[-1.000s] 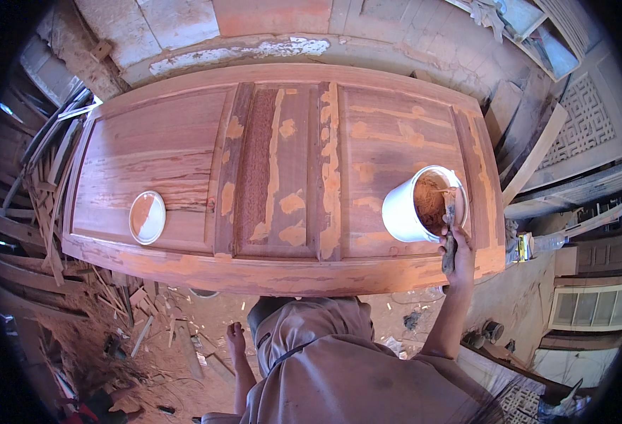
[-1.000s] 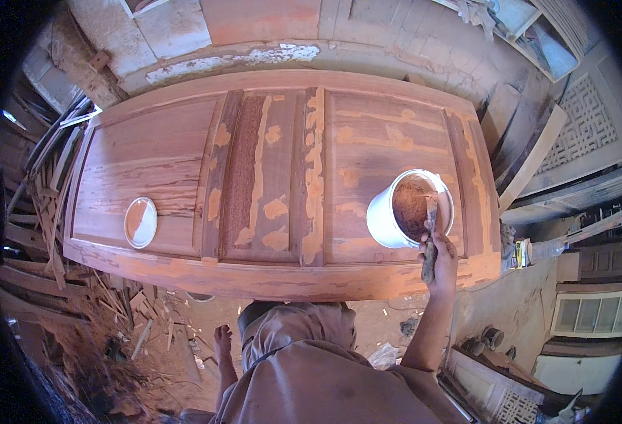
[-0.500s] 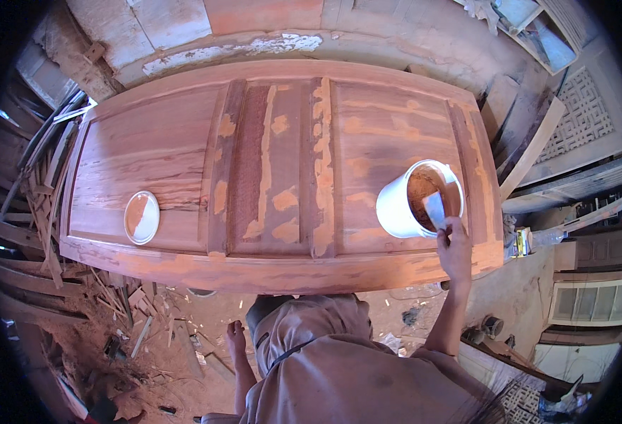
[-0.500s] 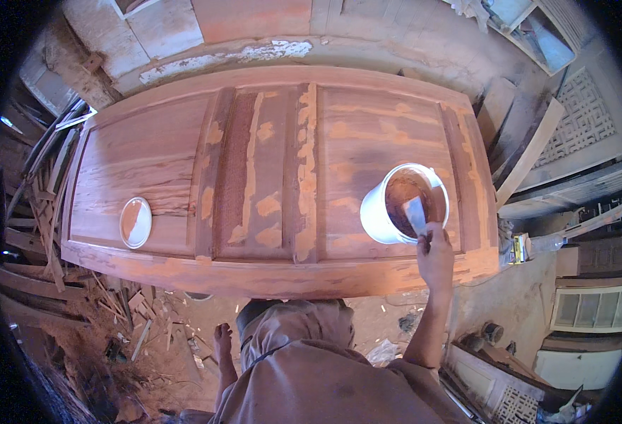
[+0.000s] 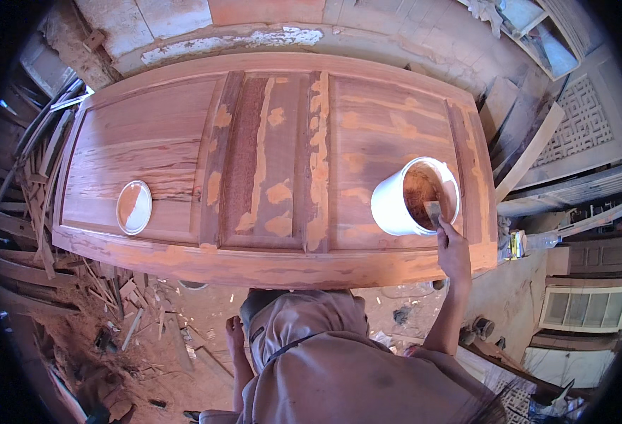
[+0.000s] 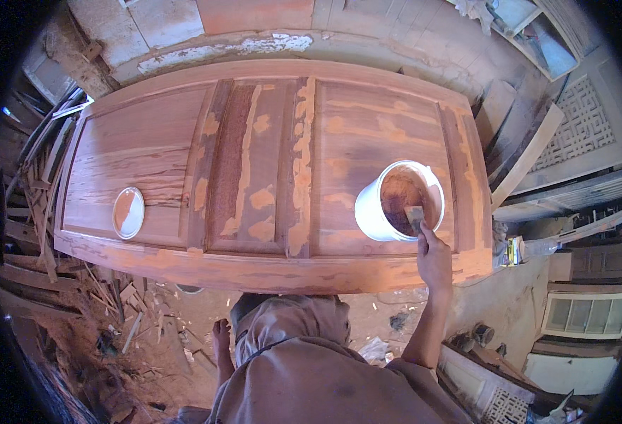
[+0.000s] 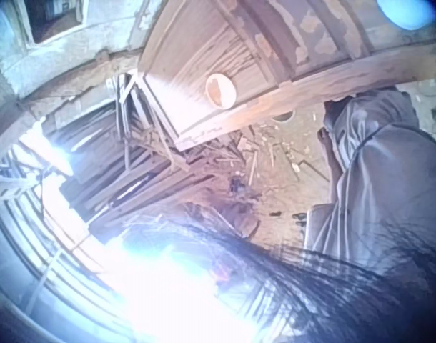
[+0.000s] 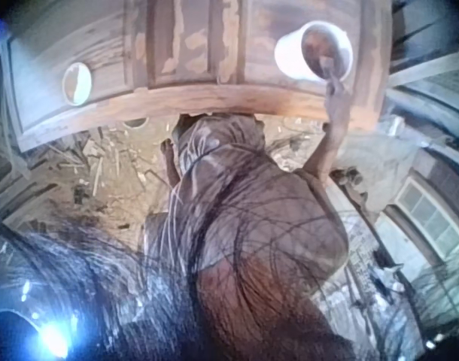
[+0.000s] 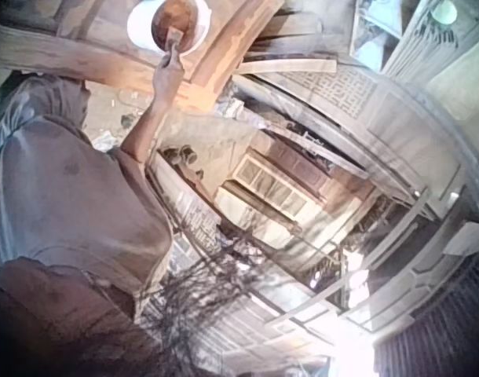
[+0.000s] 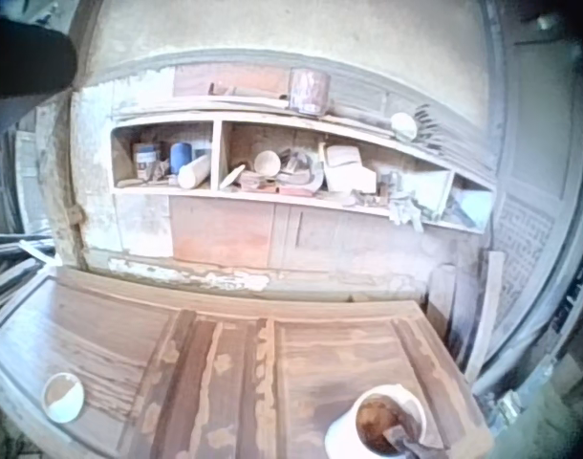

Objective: The person applies wood filler to recessed panels and joints on a wooden door using a putty knife, taking material from a white bucket and smoothing it into the wood surface.

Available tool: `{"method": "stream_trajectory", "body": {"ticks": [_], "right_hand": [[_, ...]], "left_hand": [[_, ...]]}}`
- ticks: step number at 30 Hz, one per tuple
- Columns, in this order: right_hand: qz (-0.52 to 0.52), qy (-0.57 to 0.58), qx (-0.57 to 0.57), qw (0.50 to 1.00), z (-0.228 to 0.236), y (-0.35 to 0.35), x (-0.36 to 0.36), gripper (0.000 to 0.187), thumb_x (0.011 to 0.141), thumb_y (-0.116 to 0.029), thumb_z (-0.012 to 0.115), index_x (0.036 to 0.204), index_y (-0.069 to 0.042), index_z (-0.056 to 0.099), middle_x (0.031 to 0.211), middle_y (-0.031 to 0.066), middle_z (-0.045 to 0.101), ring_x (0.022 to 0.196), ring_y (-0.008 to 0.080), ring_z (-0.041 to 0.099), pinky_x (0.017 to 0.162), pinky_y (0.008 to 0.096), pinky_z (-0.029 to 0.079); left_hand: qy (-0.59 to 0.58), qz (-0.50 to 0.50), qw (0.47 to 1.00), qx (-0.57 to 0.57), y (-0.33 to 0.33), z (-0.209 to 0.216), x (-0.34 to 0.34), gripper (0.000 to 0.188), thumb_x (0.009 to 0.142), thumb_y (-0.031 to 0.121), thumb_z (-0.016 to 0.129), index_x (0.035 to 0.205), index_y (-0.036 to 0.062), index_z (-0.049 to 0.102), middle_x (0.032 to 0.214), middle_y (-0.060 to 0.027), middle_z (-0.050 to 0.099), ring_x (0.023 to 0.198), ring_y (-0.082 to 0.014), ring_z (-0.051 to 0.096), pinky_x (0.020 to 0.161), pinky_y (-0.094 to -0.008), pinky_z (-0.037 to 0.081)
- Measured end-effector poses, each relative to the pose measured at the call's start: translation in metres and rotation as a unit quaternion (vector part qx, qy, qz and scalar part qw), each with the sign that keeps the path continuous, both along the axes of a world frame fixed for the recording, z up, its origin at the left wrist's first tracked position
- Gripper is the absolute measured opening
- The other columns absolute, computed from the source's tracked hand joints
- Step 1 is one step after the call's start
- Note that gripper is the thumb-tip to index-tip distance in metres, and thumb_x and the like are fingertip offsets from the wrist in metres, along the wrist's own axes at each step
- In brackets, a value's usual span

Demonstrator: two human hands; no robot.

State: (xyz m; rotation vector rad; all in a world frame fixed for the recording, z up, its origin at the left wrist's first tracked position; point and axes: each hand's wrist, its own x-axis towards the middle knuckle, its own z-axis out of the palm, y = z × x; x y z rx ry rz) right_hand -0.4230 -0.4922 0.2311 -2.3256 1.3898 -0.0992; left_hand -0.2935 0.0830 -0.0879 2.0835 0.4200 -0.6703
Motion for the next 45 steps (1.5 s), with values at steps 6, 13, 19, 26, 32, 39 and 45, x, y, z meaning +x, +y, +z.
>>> {"method": "stream_trajectory", "body": {"ticks": [6, 13, 19, 26, 32, 39, 45], "right_hand": [[0.065, -0.008, -0.078, 0.995, -0.005, -0.001, -0.002, 0.034, 0.101, -0.020, 0.054, 0.131, -0.005, 0.061, 0.074, 0.0188, 0.063, 0.056, 0.0221, 0.049, 0.061, 0.0373, 0.046], [0.050, -0.011, -0.080, 0.996, -0.015, -0.009, -0.005, 0.034, 0.098, -0.019, 0.055, 0.128, -0.008, 0.063, 0.091, 0.0279, 0.067, 0.082, 0.0429, 0.067, 0.073, 0.0479, 0.053], [0.034, -0.055, -0.016, 0.998, -0.002, 0.006, -0.003, 0.037, 0.099, -0.017, 0.058, 0.134, -0.003, 0.056, 0.065, 0.0091, 0.054, 0.054, 0.0139, 0.053, 0.052, 0.0342, 0.045], [-0.128, -0.364, 0.258, 0.885, -0.014, 0.012, -0.010, 0.033, 0.103, -0.022, 0.052, 0.133, -0.009, 0.049, 0.077, 0.0012, 0.055, 0.053, 0.0071, 0.049, 0.045, 0.0235, 0.041], [-0.131, -0.534, 0.423, 0.720, -0.016, 0.017, -0.007, 0.027, 0.105, -0.035, 0.045, 0.111, -0.009, 0.053, 0.079, 0.0013, 0.054, 0.050, 0.0082, 0.045, 0.044, 0.0228, 0.038], [-0.019, -0.639, 0.529, 0.558, -0.055, 0.032, -0.005, 0.028, 0.105, -0.036, 0.045, 0.109, -0.008, 0.052, 0.080, -0.0004, 0.047, 0.053, 0.0092, 0.036, 0.050, 0.0232, 0.040], [0.090, -0.523, 0.629, 0.568, -0.051, 0.092, 0.087, 0.042, 0.095, -0.023, 0.059, 0.130, -0.003, 0.046, 0.092, 0.0087, 0.054, 0.057, 0.0139, 0.053, 0.046, 0.0274, 0.045]], "left_hand": [[0.010, -0.003, 1.000, -0.010, -0.005, 0.008, 0.001, 0.037, 0.100, 0.035, 0.052, 0.115, 0.0034, 0.062, 0.106, -0.0093, 0.067, 0.093, -0.0182, 0.067, 0.074, -0.0316, 0.050], [-0.001, 0.003, 1.000, -0.001, 0.004, 0.002, 0.000, 0.036, 0.100, 0.034, 0.051, 0.116, 0.0028, 0.063, 0.106, -0.0104, 0.068, 0.091, -0.0191, 0.067, 0.074, -0.0324, 0.050], [0.002, 0.031, 0.999, -0.009, 0.006, 0.008, -0.009, 0.039, 0.100, 0.035, 0.052, 0.114, -0.0003, 0.063, 0.104, -0.0155, 0.068, 0.093, -0.0235, 0.068, 0.083, -0.0372, 0.051], [0.004, 0.024, 1.000, 0.007, 0.014, -0.003, -0.018, 0.041, 0.099, 0.036, 0.052, 0.113, -0.0010, 0.063, 0.101, -0.0159, 0.068, 0.091, -0.0237, 0.067, 0.083, -0.0379, 0.051], [-0.009, 0.001, 1.000, 0.007, 0.009, -0.005, -0.015, 0.041, 0.099, 0.036, 0.052, 0.113, -0.0013, 0.063, 0.098, -0.0160, 0.068, 0.091, -0.0243, 0.067, 0.082, -0.0380, 0.051], [-0.033, 0.014, 0.999, -0.003, 0.013, 0.004, -0.011, 0.037, 0.101, 0.030, 0.054, 0.117, -0.0018, 0.063, 0.107, -0.0187, 0.069, 0.101, -0.0289, 0.068, 0.089, -0.0389, 0.052], [-0.007, 0.063, 0.997, 0.040, -0.001, 0.042, -0.022, 0.042, 0.099, 0.036, 0.054, 0.117, -0.0012, 0.064, 0.110, -0.0228, 0.069, 0.103, -0.0333, 0.068, 0.088, -0.0410, 0.053]]}}
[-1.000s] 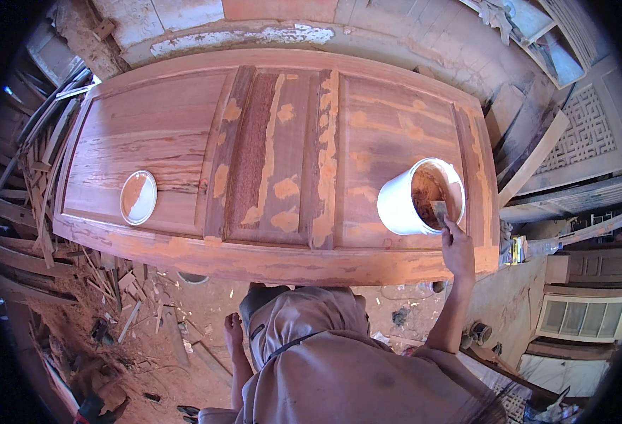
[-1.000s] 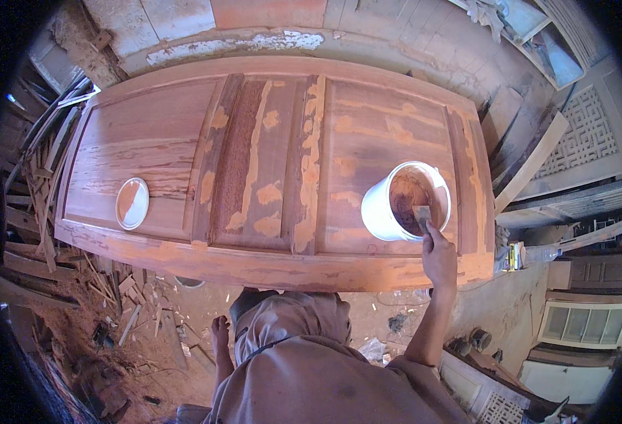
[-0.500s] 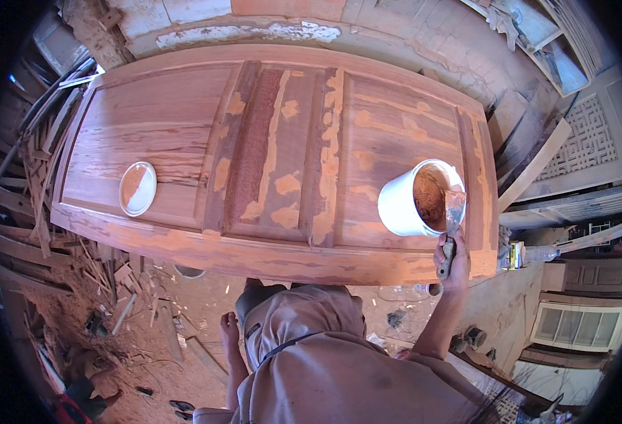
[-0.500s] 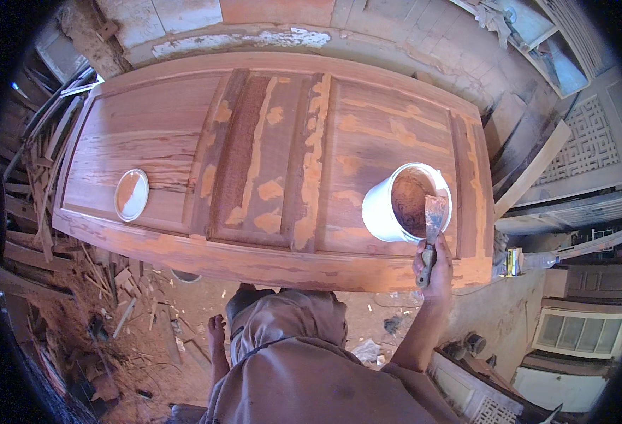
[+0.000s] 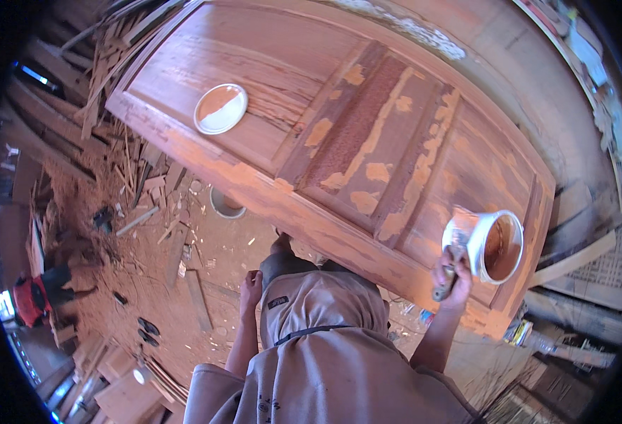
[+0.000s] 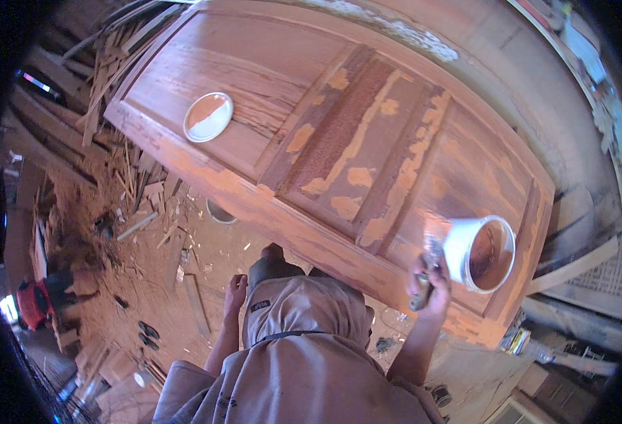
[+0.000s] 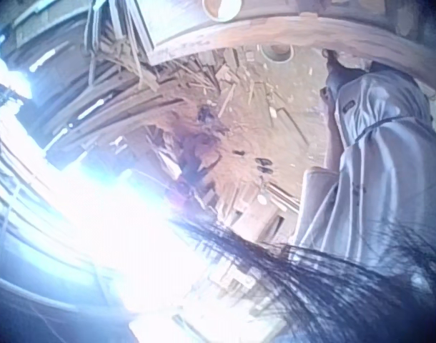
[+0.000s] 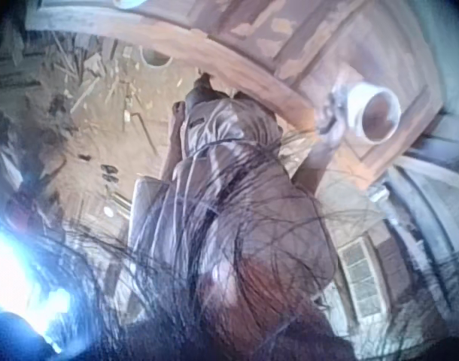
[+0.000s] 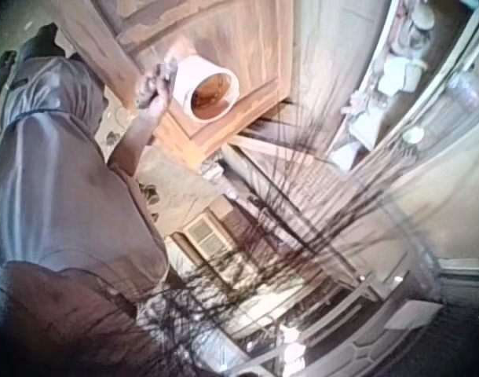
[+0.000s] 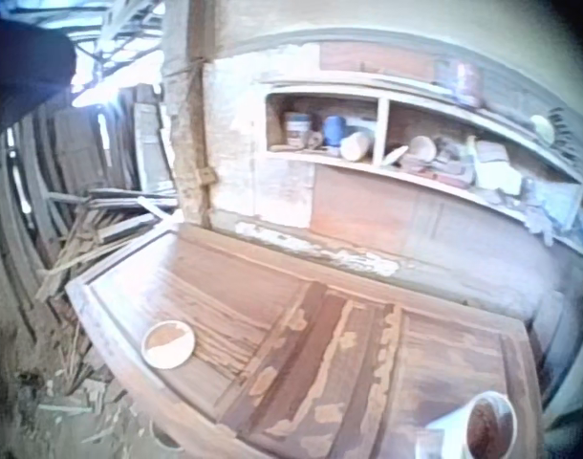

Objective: The person applies wood filler to recessed panels and joints on a wooden door using a putty knife, taking material from a white bucket and smoothing it into the wood surface.

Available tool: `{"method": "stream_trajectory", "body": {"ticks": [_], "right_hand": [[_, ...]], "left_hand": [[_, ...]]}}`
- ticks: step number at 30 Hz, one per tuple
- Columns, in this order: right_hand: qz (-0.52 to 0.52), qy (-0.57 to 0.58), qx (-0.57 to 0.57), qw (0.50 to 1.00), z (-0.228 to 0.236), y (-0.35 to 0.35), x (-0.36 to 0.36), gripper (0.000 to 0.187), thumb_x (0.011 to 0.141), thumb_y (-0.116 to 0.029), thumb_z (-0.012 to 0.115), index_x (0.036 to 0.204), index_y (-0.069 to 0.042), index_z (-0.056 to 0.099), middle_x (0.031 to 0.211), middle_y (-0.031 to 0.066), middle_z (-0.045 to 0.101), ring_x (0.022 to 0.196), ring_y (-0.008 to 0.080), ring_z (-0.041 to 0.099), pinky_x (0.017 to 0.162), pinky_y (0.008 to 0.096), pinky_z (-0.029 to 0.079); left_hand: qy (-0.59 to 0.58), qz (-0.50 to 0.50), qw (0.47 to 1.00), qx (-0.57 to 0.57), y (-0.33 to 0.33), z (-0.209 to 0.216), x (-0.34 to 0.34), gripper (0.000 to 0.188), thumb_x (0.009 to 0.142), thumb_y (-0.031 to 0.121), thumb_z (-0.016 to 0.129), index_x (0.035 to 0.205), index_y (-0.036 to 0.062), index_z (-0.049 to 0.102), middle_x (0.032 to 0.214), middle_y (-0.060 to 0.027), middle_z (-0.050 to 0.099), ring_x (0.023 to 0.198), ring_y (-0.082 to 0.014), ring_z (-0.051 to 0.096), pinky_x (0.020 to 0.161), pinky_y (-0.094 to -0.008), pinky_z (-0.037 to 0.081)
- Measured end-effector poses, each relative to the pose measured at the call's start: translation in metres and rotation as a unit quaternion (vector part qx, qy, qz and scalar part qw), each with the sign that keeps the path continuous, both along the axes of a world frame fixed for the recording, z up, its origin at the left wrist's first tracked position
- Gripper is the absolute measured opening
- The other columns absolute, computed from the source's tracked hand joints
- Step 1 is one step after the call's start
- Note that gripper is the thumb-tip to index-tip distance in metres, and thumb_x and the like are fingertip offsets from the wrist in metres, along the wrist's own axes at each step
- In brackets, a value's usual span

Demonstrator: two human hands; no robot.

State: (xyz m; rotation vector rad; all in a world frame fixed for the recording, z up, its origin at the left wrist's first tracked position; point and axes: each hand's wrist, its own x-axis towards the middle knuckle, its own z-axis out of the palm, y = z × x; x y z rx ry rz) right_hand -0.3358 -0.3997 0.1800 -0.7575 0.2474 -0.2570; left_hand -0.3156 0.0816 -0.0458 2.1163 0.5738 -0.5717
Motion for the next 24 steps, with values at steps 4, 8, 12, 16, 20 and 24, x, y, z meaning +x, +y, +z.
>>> {"method": "stream_trajectory", "body": {"ticks": [4, 8, 12, 16, 20, 24], "right_hand": [[0.162, 0.093, -0.024, 0.982, -0.001, 0.053, 0.075, 0.053, 0.078, -0.007, 0.055, 0.129, -0.002, 0.043, 0.092, 0.0111, 0.054, 0.059, 0.0167, 0.055, 0.052, 0.0302, 0.048], [0.245, 0.174, -0.172, 0.938, -0.024, 0.099, 0.131, 0.062, 0.079, 0.000, 0.047, 0.141, -0.007, 0.039, 0.093, 0.0053, 0.050, 0.068, 0.0130, 0.054, 0.061, 0.0282, 0.047], [0.306, 0.161, -0.275, 0.897, -0.056, 0.124, 0.160, 0.051, 0.094, -0.007, 0.050, 0.144, -0.008, 0.038, 0.088, 0.0019, 0.049, 0.064, 0.0088, 0.052, 0.058, 0.0257, 0.046], [0.281, 0.175, -0.382, 0.863, -0.085, 0.133, 0.171, 0.044, 0.103, -0.024, 0.055, 0.143, -0.009, 0.044, 0.076, -0.0023, 0.044, 0.052, 0.0044, 0.047, 0.045, 0.0216, 0.041], [0.301, 0.185, -0.485, 0.800, -0.090, 0.139, 0.188, 0.046, 0.101, -0.021, 0.057, 0.143, -0.008, 0.043, 0.083, 0.0027, 0.052, 0.063, 0.0108, 0.055, 0.055, 0.0278, 0.048], [0.211, -0.004, -0.714, 0.668, -0.110, 0.143, 0.203, 0.046, 0.100, -0.018, 0.057, 0.143, -0.008, 0.045, 0.107, 0.0161, 0.062, 0.088, 0.0299, 0.065, 0.077, 0.0409, 0.053]], "left_hand": [[0.005, 0.060, 0.998, 0.007, -0.003, 0.008, -0.023, 0.040, 0.098, 0.037, 0.056, 0.114, 0.0017, 0.066, 0.103, -0.0182, 0.071, 0.098, -0.0281, 0.068, 0.087, -0.0397, 0.052], [0.065, 0.086, 0.994, 0.018, 0.010, 0.006, -0.042, 0.041, 0.098, 0.036, 0.056, 0.113, -0.0008, 0.066, 0.103, -0.0179, 0.071, 0.096, -0.0273, 0.068, 0.086, -0.0386, 0.052], [0.048, 0.128, 0.991, -0.009, 0.047, -0.029, -0.059, 0.041, 0.099, 0.035, 0.055, 0.116, -0.0013, 0.064, 0.104, -0.0229, 0.070, 0.100, -0.0324, 0.069, 0.087, -0.0396, 0.052], [0.040, 0.150, 0.988, -0.013, 0.061, -0.032, -0.032, 0.042, 0.099, 0.035, 0.054, 0.116, -0.0023, 0.063, 0.103, -0.0215, 0.070, 0.099, -0.0303, 0.068, 0.086, -0.0385, 0.052], [0.022, 0.156, 0.987, -0.013, 0.068, -0.037, 0.003, 0.043, 0.100, 0.036, 0.052, 0.116, -0.0022, 0.063, 0.101, -0.0192, 0.069, 0.095, -0.0285, 0.068, 0.085, -0.0382, 0.052], [0.010, 0.122, 0.992, 0.008, 0.071, -0.036, 0.051, 0.041, 0.100, 0.035, 0.052, 0.116, -0.0022, 0.063, 0.100, -0.0188, 0.070, 0.094, -0.0272, 0.068, 0.084, -0.0382, 0.052]]}}
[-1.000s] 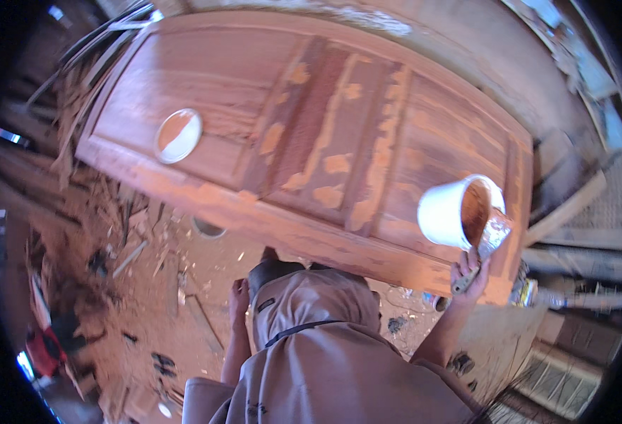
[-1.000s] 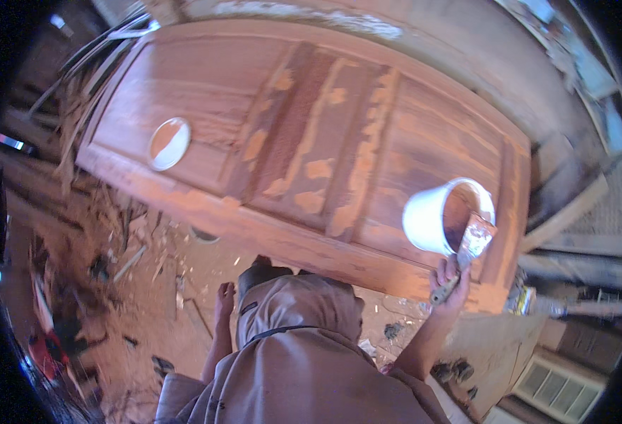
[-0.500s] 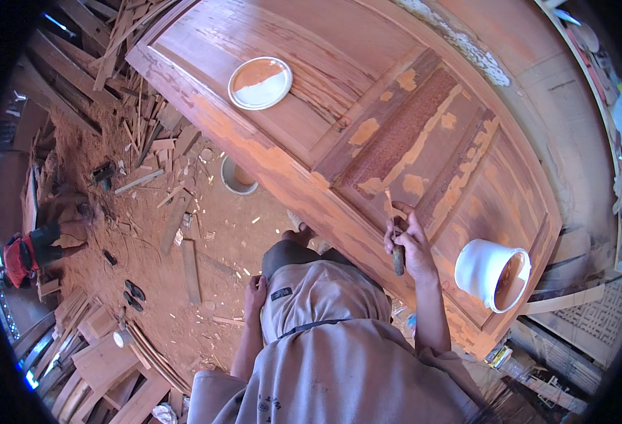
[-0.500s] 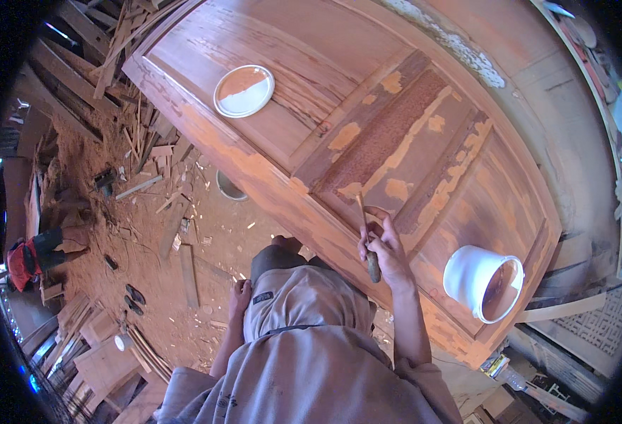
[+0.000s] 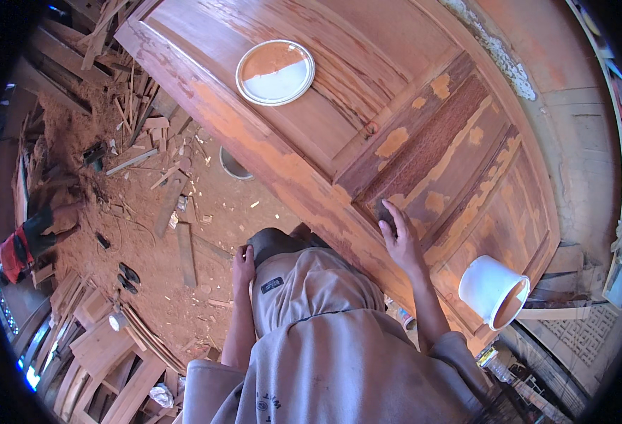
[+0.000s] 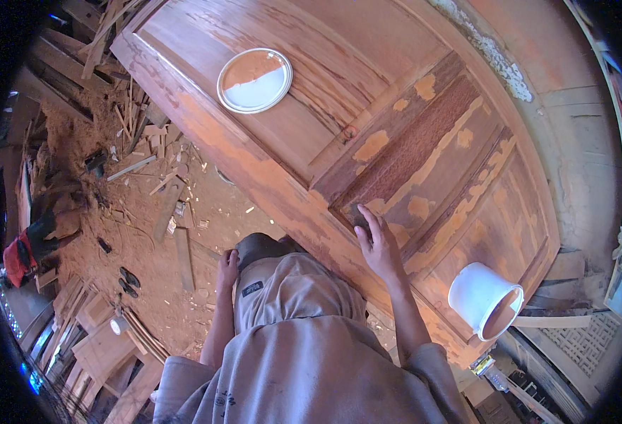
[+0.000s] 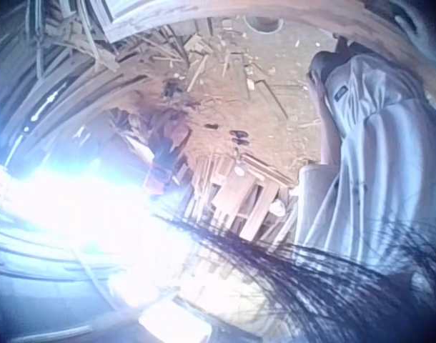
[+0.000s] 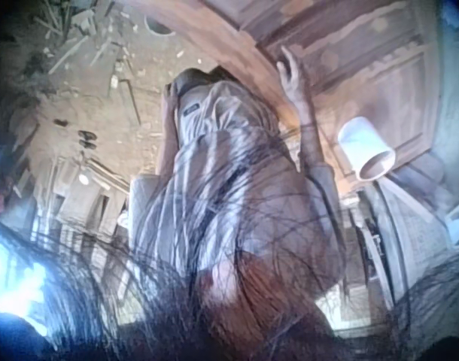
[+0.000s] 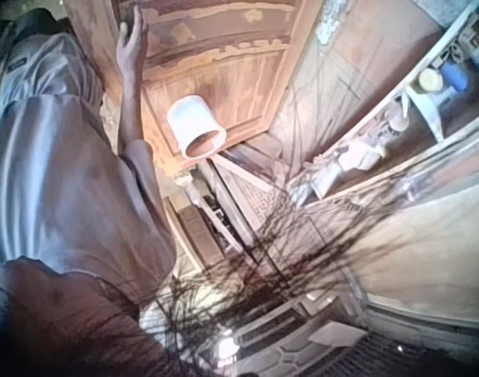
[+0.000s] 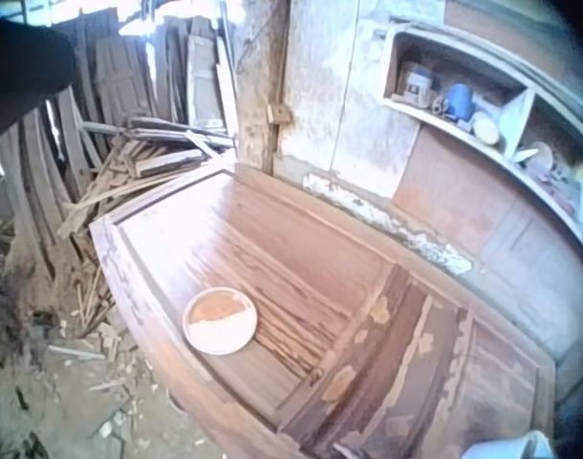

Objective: The person applies wood filler to recessed panels and joints on a wooden door using a putty knife, taking material from a white bucket and smoothing it into the wood surface.

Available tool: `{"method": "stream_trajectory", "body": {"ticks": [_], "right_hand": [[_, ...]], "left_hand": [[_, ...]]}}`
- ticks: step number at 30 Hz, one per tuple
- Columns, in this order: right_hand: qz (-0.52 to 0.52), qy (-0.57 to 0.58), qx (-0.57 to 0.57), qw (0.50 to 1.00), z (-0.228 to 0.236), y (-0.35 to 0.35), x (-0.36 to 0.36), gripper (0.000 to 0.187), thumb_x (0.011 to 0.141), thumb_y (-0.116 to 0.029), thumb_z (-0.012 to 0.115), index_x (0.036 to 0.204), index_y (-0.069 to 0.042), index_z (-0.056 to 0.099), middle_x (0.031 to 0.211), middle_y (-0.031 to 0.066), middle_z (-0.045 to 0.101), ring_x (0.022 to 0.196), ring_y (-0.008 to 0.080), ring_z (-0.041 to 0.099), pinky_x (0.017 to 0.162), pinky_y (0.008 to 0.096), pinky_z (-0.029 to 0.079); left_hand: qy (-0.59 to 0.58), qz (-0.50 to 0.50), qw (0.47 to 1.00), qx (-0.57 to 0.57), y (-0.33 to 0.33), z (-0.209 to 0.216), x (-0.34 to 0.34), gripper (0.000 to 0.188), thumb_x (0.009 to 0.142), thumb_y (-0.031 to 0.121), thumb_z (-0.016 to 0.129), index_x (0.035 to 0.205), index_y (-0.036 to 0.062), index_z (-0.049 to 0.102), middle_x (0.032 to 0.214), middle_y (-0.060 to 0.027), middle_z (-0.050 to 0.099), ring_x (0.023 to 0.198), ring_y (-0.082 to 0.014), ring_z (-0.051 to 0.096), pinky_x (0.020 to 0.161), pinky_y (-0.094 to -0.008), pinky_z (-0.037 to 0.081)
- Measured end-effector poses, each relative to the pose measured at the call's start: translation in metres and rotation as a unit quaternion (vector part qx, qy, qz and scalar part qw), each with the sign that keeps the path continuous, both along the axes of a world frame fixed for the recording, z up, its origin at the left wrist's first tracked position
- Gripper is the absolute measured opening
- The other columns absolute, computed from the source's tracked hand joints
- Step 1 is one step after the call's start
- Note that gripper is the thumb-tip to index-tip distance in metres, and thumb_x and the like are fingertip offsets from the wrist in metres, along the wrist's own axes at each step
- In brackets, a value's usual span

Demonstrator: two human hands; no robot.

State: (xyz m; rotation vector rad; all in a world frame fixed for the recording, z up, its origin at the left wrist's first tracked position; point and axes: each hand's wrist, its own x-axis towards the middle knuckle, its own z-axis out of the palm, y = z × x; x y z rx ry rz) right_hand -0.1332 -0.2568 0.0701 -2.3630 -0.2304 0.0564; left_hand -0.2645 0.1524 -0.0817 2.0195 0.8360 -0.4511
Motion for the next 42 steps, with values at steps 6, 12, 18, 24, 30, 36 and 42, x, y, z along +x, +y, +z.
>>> {"method": "stream_trajectory", "body": {"ticks": [6, 12, 18, 24, 30, 36, 42], "right_hand": [[0.018, 0.120, -0.017, 0.993, -0.022, 0.014, 0.019, 0.048, 0.099, -0.018, 0.058, 0.144, -0.009, 0.044, 0.117, 0.0218, 0.061, 0.104, 0.0421, 0.060, 0.088, 0.0489, 0.049], [0.043, 0.135, -0.101, 0.985, -0.031, 0.016, 0.020, 0.046, 0.098, -0.018, 0.059, 0.142, -0.010, 0.047, 0.106, 0.0210, 0.062, 0.092, 0.0407, 0.063, 0.075, 0.0473, 0.053], [0.053, 0.143, -0.107, 0.982, 0.004, -0.008, 0.033, 0.040, 0.096, -0.014, 0.062, 0.135, -0.010, 0.055, 0.102, 0.0194, 0.061, 0.091, 0.0385, 0.063, 0.077, 0.0462, 0.053], [0.210, 0.197, -0.194, 0.938, 0.017, 0.020, 0.073, 0.043, 0.096, -0.024, 0.061, 0.138, -0.022, 0.056, 0.100, 0.0187, 0.060, 0.080, 0.0405, 0.066, 0.073, 0.0486, 0.056], [0.201, 0.195, -0.280, 0.918, 0.029, -0.014, 0.094, 0.039, 0.096, -0.025, 0.057, 0.136, -0.024, 0.055, 0.098, 0.0207, 0.060, 0.080, 0.0419, 0.068, 0.066, 0.0532, 0.056], [0.140, 0.090, -0.099, 0.981, 0.007, -0.019, 0.064, 0.046, 0.096, -0.019, 0.061, 0.141, -0.015, 0.051, 0.095, 0.0188, 0.059, 0.084, 0.0402, 0.065, 0.067, 0.0507, 0.053], [0.093, 0.055, -0.153, 0.982, -0.040, 0.014, 0.017, 0.061, 0.097, -0.020, 0.060, 0.153, -0.017, 0.033, 0.091, 0.0202, 0.057, 0.075, 0.0382, 0.063, 0.059, 0.0453, 0.053]], "left_hand": [[-0.029, -0.003, 0.999, -0.025, -0.008, 0.019, 0.053, 0.040, 0.101, 0.034, 0.054, 0.114, -0.0024, 0.063, 0.096, -0.0177, 0.070, 0.092, -0.0267, 0.069, 0.082, -0.0381, 0.053], [-0.003, -0.003, 1.000, -0.019, -0.018, 0.026, 0.062, 0.041, 0.101, 0.036, 0.053, 0.115, -0.0020, 0.063, 0.100, -0.0184, 0.070, 0.094, -0.0305, 0.068, 0.084, -0.0400, 0.053], [0.033, 0.007, 0.999, -0.010, -0.018, 0.014, 0.045, 0.046, 0.101, 0.040, 0.050, 0.118, -0.0012, 0.063, 0.108, -0.0218, 0.068, 0.102, -0.0328, 0.067, 0.089, -0.0411, 0.050], [0.014, 0.029, 0.999, -0.041, -0.013, -0.006, 0.048, 0.045, 0.101, 0.038, 0.051, 0.117, -0.0015, 0.063, 0.102, -0.0198, 0.069, 0.097, -0.0301, 0.067, 0.087, -0.0392, 0.051], [-0.028, 0.037, 0.998, -0.042, -0.004, -0.004, 0.046, 0.041, 0.100, 0.034, 0.053, 0.115, -0.0027, 0.064, 0.097, -0.0182, 0.069, 0.092, -0.0264, 0.067, 0.084, -0.0374, 0.052], [0.006, 0.057, 0.997, -0.042, -0.004, -0.005, 0.032, 0.041, 0.100, 0.034, 0.053, 0.116, -0.0028, 0.063, 0.100, -0.0196, 0.070, 0.094, -0.0270, 0.068, 0.085, -0.0380, 0.052], [0.019, 0.057, 0.998, -0.033, -0.008, -0.002, 0.035, 0.045, 0.100, 0.037, 0.052, 0.119, -0.0028, 0.062, 0.103, -0.0206, 0.069, 0.099, -0.0293, 0.067, 0.089, -0.0395, 0.051]]}}
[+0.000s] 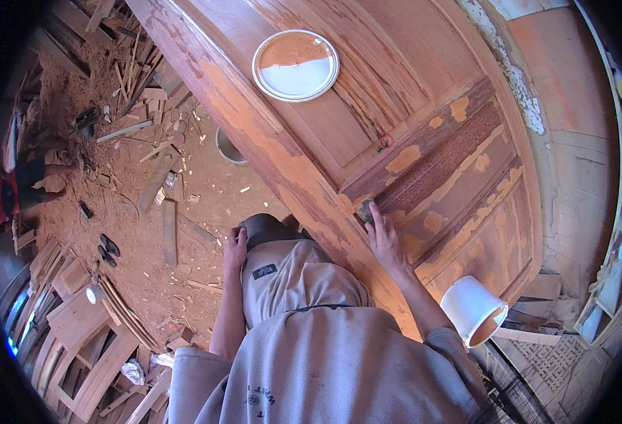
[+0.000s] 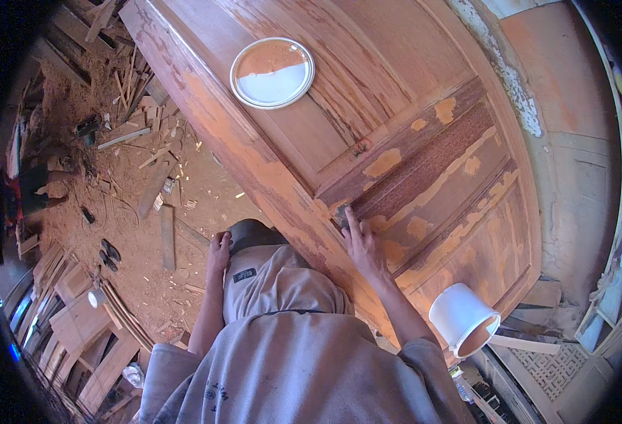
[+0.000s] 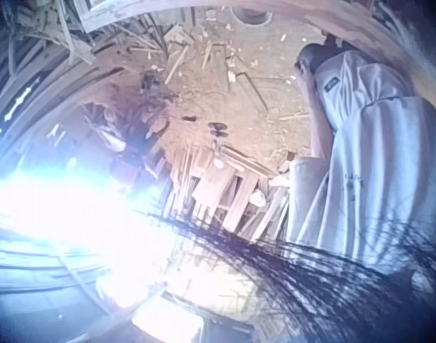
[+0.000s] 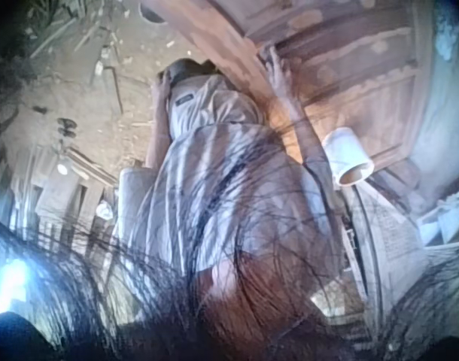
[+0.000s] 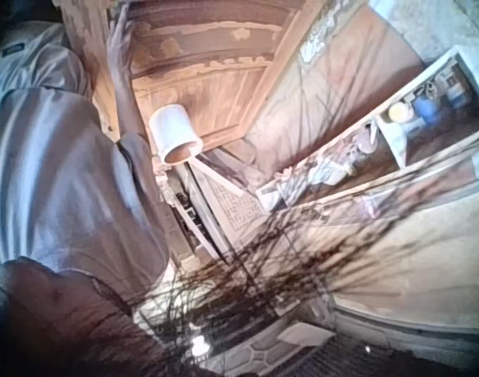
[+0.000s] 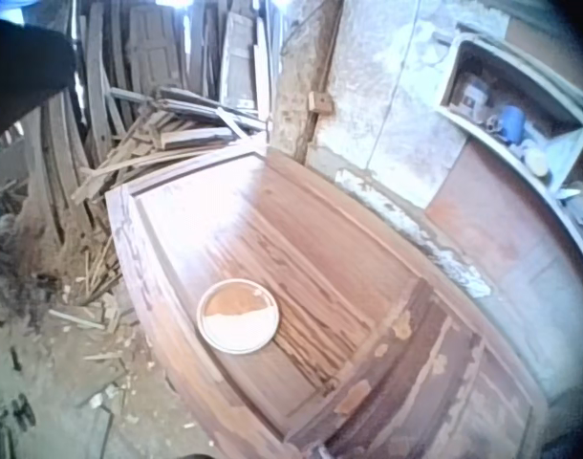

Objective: The person applies wood filler to recessed panels and joints on a wooden door using a putty knife, taking material from a white bucket and smoothing it into the wood surface.

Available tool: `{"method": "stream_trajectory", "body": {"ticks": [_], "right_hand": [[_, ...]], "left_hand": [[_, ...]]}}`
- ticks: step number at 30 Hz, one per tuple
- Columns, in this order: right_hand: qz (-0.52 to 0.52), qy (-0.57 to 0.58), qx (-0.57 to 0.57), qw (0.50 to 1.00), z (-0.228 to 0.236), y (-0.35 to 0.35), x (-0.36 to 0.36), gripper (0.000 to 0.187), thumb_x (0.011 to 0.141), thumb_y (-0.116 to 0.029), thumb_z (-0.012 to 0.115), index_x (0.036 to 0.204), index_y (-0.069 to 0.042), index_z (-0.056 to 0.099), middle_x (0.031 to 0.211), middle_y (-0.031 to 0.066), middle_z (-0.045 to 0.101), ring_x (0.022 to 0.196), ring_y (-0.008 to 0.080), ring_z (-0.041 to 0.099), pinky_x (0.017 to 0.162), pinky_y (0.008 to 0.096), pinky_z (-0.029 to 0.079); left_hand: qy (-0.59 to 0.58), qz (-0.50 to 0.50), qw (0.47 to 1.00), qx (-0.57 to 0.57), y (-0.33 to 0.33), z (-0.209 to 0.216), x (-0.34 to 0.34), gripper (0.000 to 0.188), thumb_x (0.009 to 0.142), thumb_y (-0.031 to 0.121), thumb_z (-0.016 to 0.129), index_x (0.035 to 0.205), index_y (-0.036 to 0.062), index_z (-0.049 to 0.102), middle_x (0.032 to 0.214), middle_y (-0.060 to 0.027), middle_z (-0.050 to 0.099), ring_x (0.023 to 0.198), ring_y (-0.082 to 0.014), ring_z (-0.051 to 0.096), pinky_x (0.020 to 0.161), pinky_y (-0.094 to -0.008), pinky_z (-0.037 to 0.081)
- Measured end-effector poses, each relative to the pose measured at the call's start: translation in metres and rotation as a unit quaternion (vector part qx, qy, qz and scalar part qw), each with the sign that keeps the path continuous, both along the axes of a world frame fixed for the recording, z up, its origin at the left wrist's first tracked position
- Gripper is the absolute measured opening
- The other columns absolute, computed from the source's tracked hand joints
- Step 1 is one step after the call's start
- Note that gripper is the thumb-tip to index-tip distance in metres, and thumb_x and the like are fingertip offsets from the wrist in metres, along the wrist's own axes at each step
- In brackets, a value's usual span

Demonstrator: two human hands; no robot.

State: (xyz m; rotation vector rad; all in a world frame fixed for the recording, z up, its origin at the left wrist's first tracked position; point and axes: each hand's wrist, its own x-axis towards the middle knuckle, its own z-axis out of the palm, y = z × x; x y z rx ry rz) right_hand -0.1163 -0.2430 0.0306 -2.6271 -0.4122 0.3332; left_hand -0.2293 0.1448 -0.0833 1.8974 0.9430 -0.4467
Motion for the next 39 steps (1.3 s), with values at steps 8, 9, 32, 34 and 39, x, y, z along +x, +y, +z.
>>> {"method": "stream_trajectory", "body": {"ticks": [8, 9, 32, 34, 39], "right_hand": [[0.000, -0.025, -0.057, 0.998, -0.008, -0.015, -0.006, 0.060, 0.098, -0.026, 0.060, 0.152, -0.019, 0.036, 0.091, 0.0203, 0.060, 0.069, 0.0381, 0.064, 0.055, 0.0473, 0.054], [0.000, -0.039, -0.046, 0.998, -0.006, -0.022, -0.007, 0.060, 0.098, -0.028, 0.059, 0.152, -0.020, 0.036, 0.091, 0.0201, 0.060, 0.067, 0.0380, 0.064, 0.053, 0.0472, 0.054], [0.094, 0.103, -0.079, 0.987, 0.056, -0.033, 0.048, 0.051, 0.099, -0.025, 0.057, 0.148, -0.024, 0.043, 0.092, 0.0179, 0.058, 0.073, 0.0408, 0.064, 0.060, 0.0500, 0.054], [0.071, 0.085, -0.034, 0.993, 0.037, -0.021, 0.025, 0.054, 0.099, -0.022, 0.057, 0.150, -0.024, 0.039, 0.091, 0.0178, 0.057, 0.073, 0.0408, 0.063, 0.060, 0.0490, 0.054], [0.010, 0.057, -0.023, 0.998, -0.001, -0.010, 0.000, 0.060, 0.098, -0.020, 0.059, 0.153, -0.021, 0.035, 0.093, 0.0212, 0.056, 0.074, 0.0414, 0.063, 0.061, 0.0495, 0.053]], "left_hand": [[0.010, -0.019, 1.000, 0.009, -0.012, 0.015, 0.020, 0.044, 0.101, 0.038, 0.051, 0.119, -0.0007, 0.063, 0.100, -0.0181, 0.069, 0.097, -0.0281, 0.066, 0.087, -0.0389, 0.050], [0.006, -0.016, 1.000, 0.011, -0.010, 0.013, 0.018, 0.044, 0.101, 0.038, 0.051, 0.119, -0.0007, 0.063, 0.100, -0.0181, 0.069, 0.097, -0.0281, 0.066, 0.087, -0.0389, 0.050], [-0.013, 0.087, 0.995, -0.041, 0.004, -0.010, -0.020, 0.043, 0.101, 0.035, 0.052, 0.115, -0.0040, 0.062, 0.101, -0.0170, 0.069, 0.094, -0.0248, 0.067, 0.086, -0.0366, 0.051], [-0.003, 0.086, 0.995, -0.040, 0.003, -0.008, -0.016, 0.043, 0.101, 0.035, 0.052, 0.116, -0.0040, 0.062, 0.101, -0.0168, 0.069, 0.092, -0.0244, 0.067, 0.086, -0.0367, 0.051], [-0.021, 0.024, 0.999, -0.026, 0.000, -0.001, 0.004, 0.044, 0.101, 0.036, 0.051, 0.116, -0.0031, 0.063, 0.099, -0.0163, 0.069, 0.092, -0.0248, 0.066, 0.085, -0.0367, 0.051]]}}
